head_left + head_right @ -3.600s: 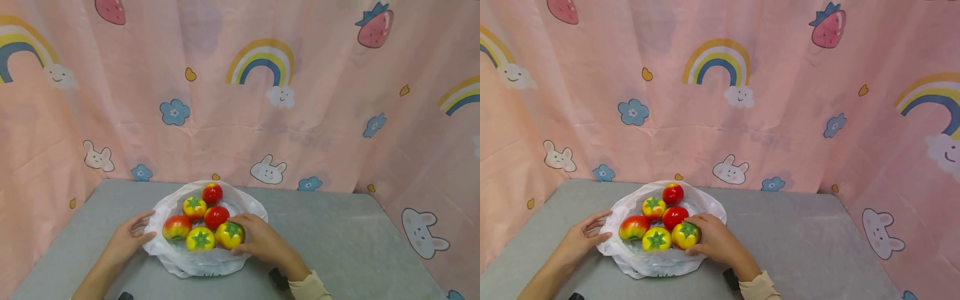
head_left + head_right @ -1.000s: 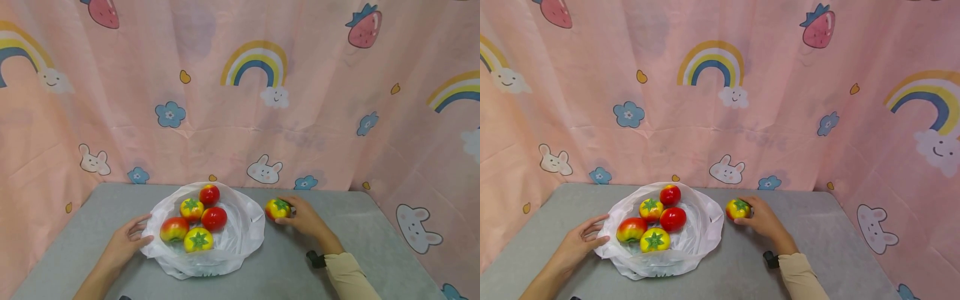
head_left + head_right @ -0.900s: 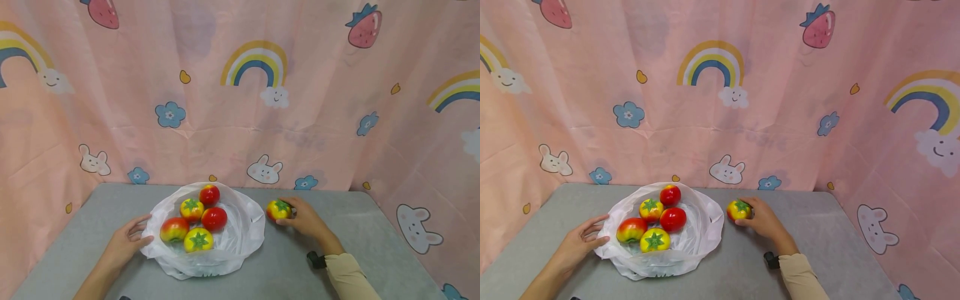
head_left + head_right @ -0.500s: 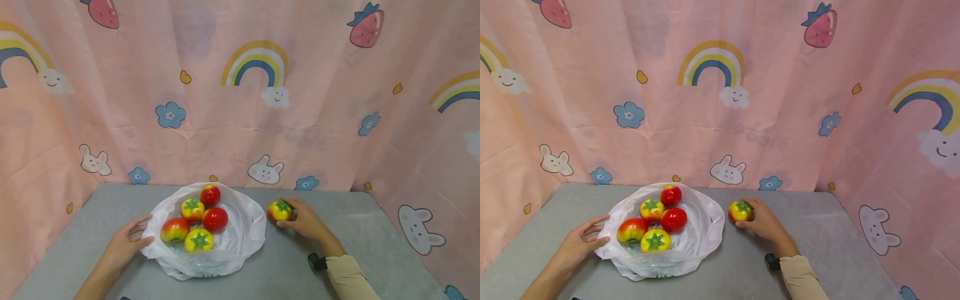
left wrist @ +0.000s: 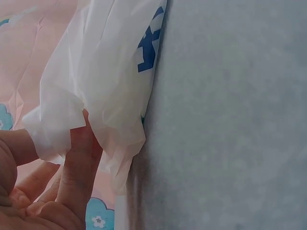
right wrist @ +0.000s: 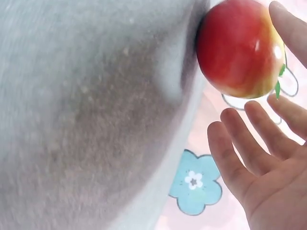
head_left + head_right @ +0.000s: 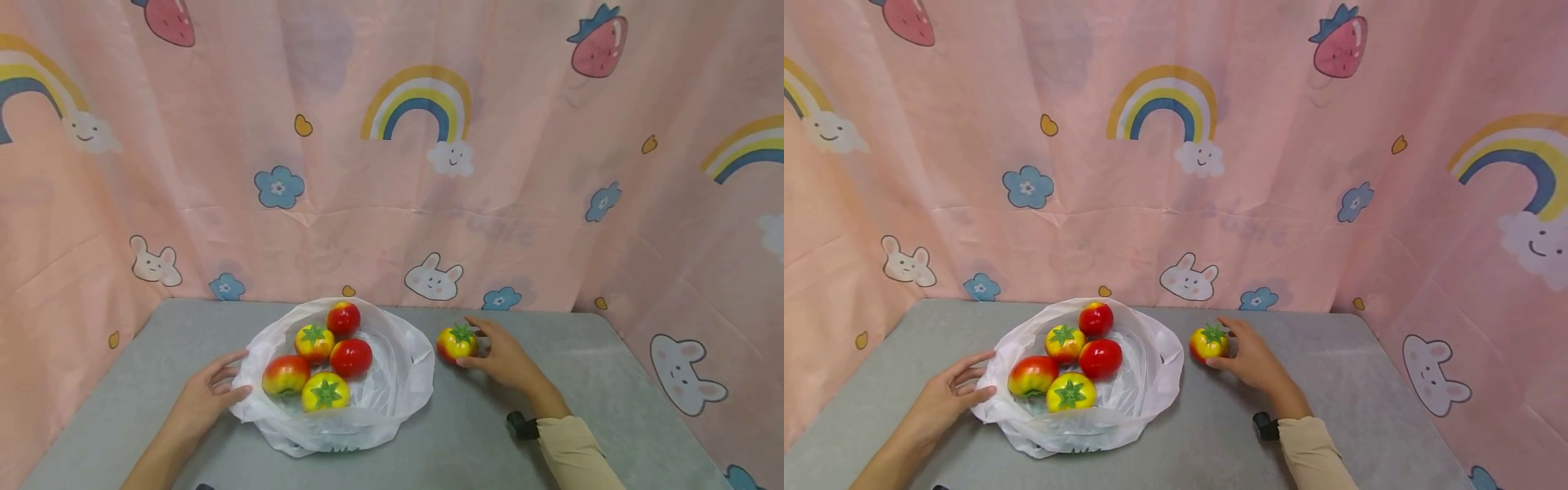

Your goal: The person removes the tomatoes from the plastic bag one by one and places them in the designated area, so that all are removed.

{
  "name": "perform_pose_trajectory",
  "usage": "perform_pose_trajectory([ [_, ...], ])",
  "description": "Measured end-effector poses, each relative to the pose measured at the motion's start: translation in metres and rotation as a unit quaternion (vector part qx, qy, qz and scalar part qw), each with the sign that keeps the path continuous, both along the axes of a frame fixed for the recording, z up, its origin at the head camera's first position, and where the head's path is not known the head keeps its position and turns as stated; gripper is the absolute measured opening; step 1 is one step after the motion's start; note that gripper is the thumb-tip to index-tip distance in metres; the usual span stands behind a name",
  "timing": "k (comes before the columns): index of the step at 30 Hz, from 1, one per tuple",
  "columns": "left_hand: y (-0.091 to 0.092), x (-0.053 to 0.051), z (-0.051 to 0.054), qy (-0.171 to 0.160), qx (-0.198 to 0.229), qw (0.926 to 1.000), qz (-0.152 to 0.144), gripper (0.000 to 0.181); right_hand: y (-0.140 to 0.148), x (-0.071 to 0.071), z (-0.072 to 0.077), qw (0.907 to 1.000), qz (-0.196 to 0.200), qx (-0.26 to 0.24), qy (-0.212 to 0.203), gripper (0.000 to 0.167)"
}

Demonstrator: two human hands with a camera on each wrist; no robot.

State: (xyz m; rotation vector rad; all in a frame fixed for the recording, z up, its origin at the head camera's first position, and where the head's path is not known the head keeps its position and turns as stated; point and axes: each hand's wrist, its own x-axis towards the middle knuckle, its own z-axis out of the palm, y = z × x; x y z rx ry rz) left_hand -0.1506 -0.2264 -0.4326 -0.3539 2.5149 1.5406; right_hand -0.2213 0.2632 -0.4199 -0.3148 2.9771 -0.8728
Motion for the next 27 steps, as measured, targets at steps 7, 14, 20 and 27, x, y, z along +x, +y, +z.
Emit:
perform_pose_trajectory([
  [7,0.0,0.0,0.001,-0.007,0.003,1.0,-0.001,0.072,-0.006,0.008,0.011,0.9999,-0.012,0.005,0.009,0.089],
  [14,0.001,-0.001,0.003,-0.012,0.002,0.9999,-0.001,0.072,-0.033,0.023,0.03,0.9974,0.0,-0.003,0.073,0.082],
  [20,0.002,-0.001,0.004,-0.017,0.002,0.9999,-0.002,0.072,-0.067,0.04,0.041,0.9961,0.029,-0.018,0.081,0.077],
  [27,0.001,0.0,0.003,-0.016,-0.001,0.9999,-0.004,0.072,-0.117,0.056,0.044,0.9937,0.06,-0.088,0.034,0.068],
])
